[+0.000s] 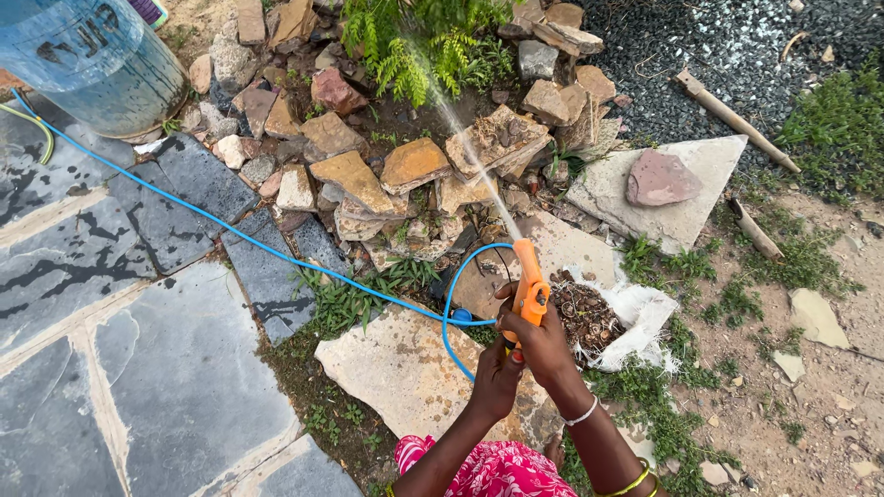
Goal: The person uses a spray nozzle connected to a blue hose to water a small tree planted within a rock garden.
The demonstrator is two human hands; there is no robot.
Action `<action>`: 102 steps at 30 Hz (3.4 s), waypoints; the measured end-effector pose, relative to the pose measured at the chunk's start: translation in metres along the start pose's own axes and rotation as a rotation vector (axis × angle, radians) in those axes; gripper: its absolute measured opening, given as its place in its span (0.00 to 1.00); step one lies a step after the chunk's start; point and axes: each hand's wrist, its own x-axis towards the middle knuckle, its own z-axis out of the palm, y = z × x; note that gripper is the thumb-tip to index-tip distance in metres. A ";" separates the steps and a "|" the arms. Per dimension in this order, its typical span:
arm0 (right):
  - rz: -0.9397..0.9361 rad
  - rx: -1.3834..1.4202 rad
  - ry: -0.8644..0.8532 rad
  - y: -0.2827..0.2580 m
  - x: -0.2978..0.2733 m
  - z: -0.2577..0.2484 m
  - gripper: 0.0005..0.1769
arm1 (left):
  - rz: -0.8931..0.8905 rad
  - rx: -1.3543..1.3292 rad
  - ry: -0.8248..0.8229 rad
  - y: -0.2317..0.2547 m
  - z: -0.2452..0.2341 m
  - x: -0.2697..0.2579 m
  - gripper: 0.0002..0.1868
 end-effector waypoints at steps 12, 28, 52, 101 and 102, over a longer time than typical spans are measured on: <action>0.033 -0.003 0.078 0.013 0.000 -0.005 0.19 | -0.132 -0.127 -0.036 -0.023 -0.001 -0.004 0.41; -0.119 0.114 0.132 0.004 -0.001 -0.020 0.19 | 0.002 0.074 -0.152 0.017 0.003 0.019 0.44; -0.097 0.047 -0.095 -0.027 -0.012 0.006 0.21 | 0.132 0.109 0.011 0.054 0.007 0.005 0.45; -0.390 0.176 -0.178 -0.087 -0.040 -0.060 0.19 | 0.332 0.258 -0.013 0.112 0.071 0.047 0.61; -0.408 0.177 -0.181 -0.089 -0.040 -0.062 0.20 | 0.333 0.260 -0.012 0.108 0.072 0.048 0.61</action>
